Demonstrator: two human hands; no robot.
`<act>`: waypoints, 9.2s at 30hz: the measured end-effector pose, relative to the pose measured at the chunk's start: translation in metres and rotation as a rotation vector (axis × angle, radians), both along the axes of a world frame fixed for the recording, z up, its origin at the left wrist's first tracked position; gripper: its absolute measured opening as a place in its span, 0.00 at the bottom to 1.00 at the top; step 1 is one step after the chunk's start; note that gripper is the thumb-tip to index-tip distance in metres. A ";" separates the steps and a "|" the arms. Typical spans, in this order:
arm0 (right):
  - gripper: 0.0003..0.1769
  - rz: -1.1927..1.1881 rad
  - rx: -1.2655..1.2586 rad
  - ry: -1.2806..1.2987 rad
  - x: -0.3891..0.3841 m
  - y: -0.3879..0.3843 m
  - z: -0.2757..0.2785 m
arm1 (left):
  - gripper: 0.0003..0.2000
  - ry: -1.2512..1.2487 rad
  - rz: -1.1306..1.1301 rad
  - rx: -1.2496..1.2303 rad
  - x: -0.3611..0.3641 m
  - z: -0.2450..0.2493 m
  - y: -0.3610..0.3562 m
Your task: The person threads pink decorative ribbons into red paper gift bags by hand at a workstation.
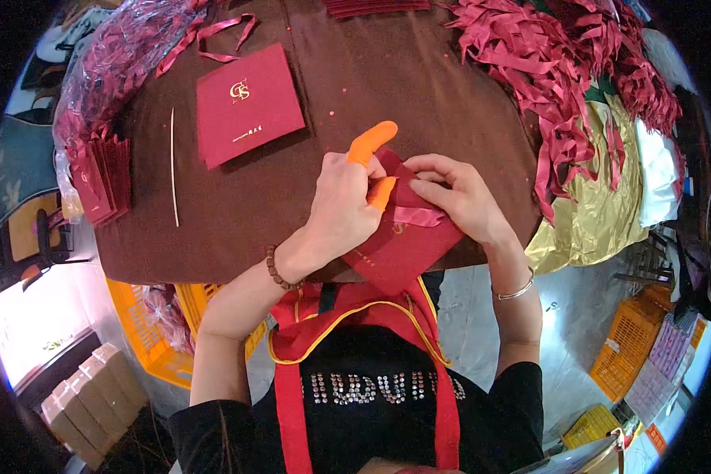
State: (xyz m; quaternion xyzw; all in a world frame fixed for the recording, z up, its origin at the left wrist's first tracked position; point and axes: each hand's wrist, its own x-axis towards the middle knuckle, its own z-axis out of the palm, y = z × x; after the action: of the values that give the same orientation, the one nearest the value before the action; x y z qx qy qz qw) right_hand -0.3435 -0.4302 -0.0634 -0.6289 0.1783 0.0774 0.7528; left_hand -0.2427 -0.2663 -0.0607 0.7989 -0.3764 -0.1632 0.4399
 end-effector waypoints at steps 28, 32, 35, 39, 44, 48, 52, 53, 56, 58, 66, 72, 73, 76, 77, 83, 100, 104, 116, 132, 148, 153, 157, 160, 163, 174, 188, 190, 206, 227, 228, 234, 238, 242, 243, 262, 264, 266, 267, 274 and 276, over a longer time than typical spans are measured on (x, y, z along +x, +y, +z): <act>0.09 0.079 -0.451 -0.088 -0.003 0.017 0.020 | 0.14 -0.128 -0.428 0.090 0.039 0.014 0.004; 0.07 0.089 -0.825 -0.279 -0.003 0.019 0.021 | 0.11 0.064 -0.598 0.170 0.062 0.007 0.004; 0.07 0.080 -0.910 -0.355 -0.003 0.018 0.021 | 0.12 0.093 -0.738 0.130 0.070 0.016 0.004; 0.07 0.086 -0.836 -0.324 -0.002 0.018 0.018 | 0.13 0.081 -0.766 0.136 0.076 0.003 0.003; 0.07 0.104 -0.729 -0.233 -0.001 0.017 0.024 | 0.15 -0.036 -0.755 0.319 0.067 0.032 0.000; 0.08 0.124 -0.607 -0.172 -0.002 0.015 0.023 | 0.16 -0.005 -0.732 0.262 0.065 0.023 -0.001; 0.08 0.085 -0.684 -0.249 -0.004 0.019 0.023 | 0.15 -0.074 -0.697 0.235 0.059 0.016 -0.002; 0.07 0.085 -0.792 -0.273 -0.005 0.019 0.023 | 0.14 -0.108 -0.682 0.262 0.058 0.018 -0.003; 0.06 0.084 -0.960 -0.305 -0.006 0.022 0.024 | 0.12 -0.148 -0.652 0.333 0.052 0.027 -0.006; 0.06 0.080 -1.020 -0.309 -0.007 0.024 0.023 | 0.12 -0.154 -0.641 0.377 0.052 0.028 -0.006; 0.07 0.062 -1.272 -0.529 -0.011 0.037 0.028 | 0.20 0.083 -0.695 0.426 0.063 0.023 -0.002; 0.14 0.156 -1.341 -0.629 -0.016 0.044 0.039 | 0.13 0.255 -0.933 0.489 0.070 0.038 -0.012; 0.14 0.154 -1.339 -0.631 -0.015 0.044 0.039 | 0.11 0.370 -0.924 0.465 0.071 0.038 -0.012; 0.13 0.151 -1.295 -0.657 -0.014 0.042 0.038 | 0.08 0.535 -0.874 0.416 0.071 0.022 -0.009; 0.13 0.153 -1.304 -0.646 -0.014 0.042 0.037 | 0.07 0.586 -0.826 0.392 0.069 0.021 -0.010; 0.12 0.182 -1.287 -0.641 -0.014 0.042 0.037 | 0.06 0.535 -0.477 0.315 0.056 0.024 -0.015; 0.18 -0.269 -0.669 -0.114 -0.061 0.021 0.003 | 0.11 1.185 -0.178 -0.155 0.047 0.005 -0.017; 0.18 -0.058 -0.617 -0.067 -0.063 0.023 0.013 | 0.11 1.050 -0.362 0.059 0.045 0.011 -0.014; 0.13 -0.052 -0.290 -0.219 -0.063 0.034 0.011 | 0.15 0.610 -0.592 0.304 0.029 0.000 -0.005; 0.41 0.011 0.093 -0.069 -0.052 0.053 0.017 | 0.17 0.031 -0.322 0.184 0.072 0.033 -0.027; 0.47 -0.445 0.307 -0.370 0.007 0.038 0.000 | 0.25 1.400 -0.363 -0.624 0.008 0.001 0.014; 0.37 -0.729 -0.254 -0.297 -0.001 0.022 -0.018 | 0.24 0.898 0.065 -0.445 0.005 0.023 -0.022; 0.13 -0.825 -1.102 -0.230 -0.054 -0.027 -0.012 | 0.27 0.646 0.106 -0.363 0.028 0.007 -0.022; 0.14 -0.714 -1.475 -0.002 -0.086 -0.045 0.004 | 0.27 0.705 0.150 -0.323 0.034 -0.015 -0.012; 0.10 -0.630 -1.710 0.209 -0.107 -0.051 -0.001 | 0.30 0.567 -0.047 -0.068 0.031 -0.006 -0.006; 0.09 -0.207 -0.671 -0.216 -0.064 0.013 0.061 | 0.20 -0.652 -0.634 -0.125 -0.011 0.055 -0.013; 0.04 -0.277 -0.140 -0.263 -0.017 0.037 0.028 | 0.20 -0.037 -0.564 0.307 0.068 0.091 0.087; 0.09 -0.329 0.020 -0.251 -0.013 0.037 0.024 | 0.20 -0.376 -0.575 0.334 0.079 0.081 0.095; 0.27 -0.333 -0.028 -0.284 -0.002 0.022 0.010 | 0.20 0.452 -0.345 -0.116 0.030 0.020 -0.006; 0.17 -0.209 -1.196 -0.067 -0.007 -0.022 -0.006 | 0.12 -0.085 -0.342 0.032 0.013 -0.014 0.001; 0.17 -0.200 -1.200 -0.065 -0.007 -0.021 -0.005 | 0.10 -0.077 -0.311 0.059 0.013 -0.019 0.002; 0.16 -0.183 -1.102 -0.106 -0.012 -0.014 0.017 | 0.06 -0.145 -0.208 -0.114 0.007 -0.027 -0.003; 0.15 -0.185 -0.714 -0.089 -0.017 -0.021 0.015 | 0.07 -0.180 -0.188 -0.060 0.005 -0.024 -0.005; 0.16 -0.163 -0.649 -0.049 -0.019 -0.026 0.011 | 0.07 -0.071 -0.179 -0.004 0.006 -0.023 -0.005; 0.16 -0.162 -0.627 -0.008 -0.018 -0.026 0.011 | 0.08 0.030 -0.185 -0.037 0.007 -0.021 -0.004; 0.14 -0.145 -0.210 0.065 -0.025 -0.034 -0.005 | 0.07 -0.308 -0.182 -0.154 0.004 -0.011 -0.031; 0.14 -0.138 -0.213 0.079 -0.024 -0.035 -0.005 | 0.08 -0.386 -0.156 -0.132 0.001 -0.015 -0.033; 0.14 -0.131 -0.216 0.092 -0.024 -0.035 -0.006 | 0.07 -0.408 -0.164 -0.133 0.002 -0.019 -0.034; 0.14 -0.130 -0.222 0.087 -0.025 -0.034 -0.007 | 0.07 -0.428 -0.171 -0.137 0.002 -0.020 -0.034; 0.13 -0.142 -0.206 0.071 -0.024 -0.032 0.001 | 0.07 -0.426 -0.181 -0.124 0.002 -0.014 -0.038; 0.13 -0.153 -0.216 0.057 -0.024 -0.031 -0.003 | 0.06 -0.422 -0.179 -0.122 0.002 -0.011 -0.039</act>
State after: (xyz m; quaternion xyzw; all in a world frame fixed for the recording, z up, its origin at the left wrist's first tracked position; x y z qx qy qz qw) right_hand -0.3677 -0.4614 -0.0664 -0.6886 0.2544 0.0180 0.6788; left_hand -0.2412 -0.3053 -0.0715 0.7508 -0.5383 -0.0079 0.3827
